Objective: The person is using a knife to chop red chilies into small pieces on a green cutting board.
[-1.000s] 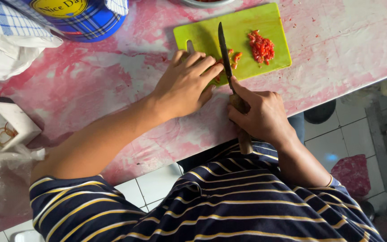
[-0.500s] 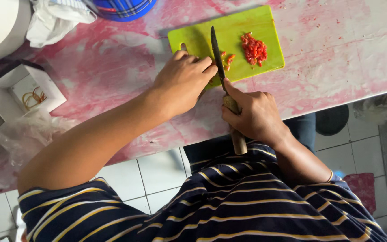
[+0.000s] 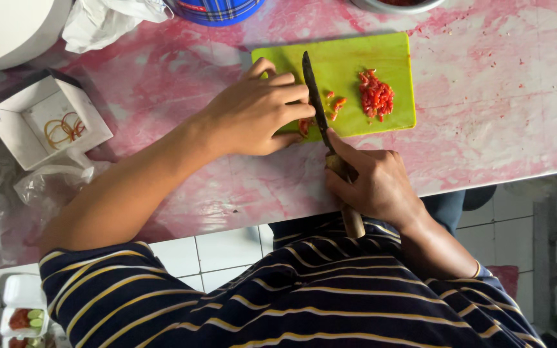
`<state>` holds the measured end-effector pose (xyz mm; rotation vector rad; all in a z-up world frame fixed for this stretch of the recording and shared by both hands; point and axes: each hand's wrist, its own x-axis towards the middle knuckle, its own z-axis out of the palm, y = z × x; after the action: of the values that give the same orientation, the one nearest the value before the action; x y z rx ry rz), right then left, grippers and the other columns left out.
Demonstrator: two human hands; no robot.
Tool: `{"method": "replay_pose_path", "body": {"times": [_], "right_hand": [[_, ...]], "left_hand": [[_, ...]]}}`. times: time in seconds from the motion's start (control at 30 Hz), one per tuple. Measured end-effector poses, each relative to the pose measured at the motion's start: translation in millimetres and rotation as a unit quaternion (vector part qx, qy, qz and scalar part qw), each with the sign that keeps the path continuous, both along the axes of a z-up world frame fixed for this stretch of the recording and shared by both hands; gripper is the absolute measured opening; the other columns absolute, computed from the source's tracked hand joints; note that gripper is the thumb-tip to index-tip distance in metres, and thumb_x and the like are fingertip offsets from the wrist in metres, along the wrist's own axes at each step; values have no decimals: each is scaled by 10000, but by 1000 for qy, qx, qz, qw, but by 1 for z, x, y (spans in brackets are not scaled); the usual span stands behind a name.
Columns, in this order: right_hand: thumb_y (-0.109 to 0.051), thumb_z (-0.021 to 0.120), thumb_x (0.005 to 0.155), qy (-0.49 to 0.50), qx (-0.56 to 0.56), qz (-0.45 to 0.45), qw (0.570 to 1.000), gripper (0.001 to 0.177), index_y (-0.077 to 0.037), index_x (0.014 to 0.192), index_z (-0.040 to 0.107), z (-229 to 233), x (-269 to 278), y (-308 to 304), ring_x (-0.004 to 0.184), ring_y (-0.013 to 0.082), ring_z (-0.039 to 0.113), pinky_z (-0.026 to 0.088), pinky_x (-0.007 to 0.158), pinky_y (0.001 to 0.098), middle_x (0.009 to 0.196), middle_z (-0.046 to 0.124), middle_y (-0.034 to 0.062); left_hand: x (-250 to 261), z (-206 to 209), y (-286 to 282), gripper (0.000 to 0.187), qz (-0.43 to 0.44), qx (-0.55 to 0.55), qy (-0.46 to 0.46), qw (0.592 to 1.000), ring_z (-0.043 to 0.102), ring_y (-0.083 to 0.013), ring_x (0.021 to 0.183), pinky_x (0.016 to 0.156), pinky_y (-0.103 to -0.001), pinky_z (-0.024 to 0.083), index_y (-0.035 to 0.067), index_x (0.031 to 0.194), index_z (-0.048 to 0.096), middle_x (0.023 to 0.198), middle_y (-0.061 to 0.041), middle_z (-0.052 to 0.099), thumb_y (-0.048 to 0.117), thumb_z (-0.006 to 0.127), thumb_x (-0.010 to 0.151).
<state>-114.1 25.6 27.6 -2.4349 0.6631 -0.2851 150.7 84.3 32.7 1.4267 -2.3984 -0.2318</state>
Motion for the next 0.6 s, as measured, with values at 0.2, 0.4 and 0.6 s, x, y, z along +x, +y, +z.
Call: {"method": "replay_pose_path", "body": {"times": [0.2,0.4,0.6], "right_hand": [[-228,772,806,-8,-1,-1,1000,665,-62,1429,607,-1,-10,-16,594,296,687,549,611,408,704,692,113],[-236,779,821,-9,-9,-15,1000,595,-70,1381,661,-3,-31,-38,575,324,668,533,597,429,650,658,143],[-258,795,788,-4,-43,-40,998,606,-90,1360,686,-4,-54,-57,605,365,671,536,612,459,675,668,180]], "left_hand": [[-7,0,-25,164,-6,12,-12,1000,640,-202,951,950,-428,394,165,951,804,906,-3,678,252,834,815],[-37,2,-52,322,15,74,-18,997,661,-255,983,879,-442,474,146,996,803,926,-37,682,185,867,683],[-66,3,-80,326,22,89,-36,995,674,-303,983,856,-440,525,107,986,784,972,-63,675,133,870,673]]}}
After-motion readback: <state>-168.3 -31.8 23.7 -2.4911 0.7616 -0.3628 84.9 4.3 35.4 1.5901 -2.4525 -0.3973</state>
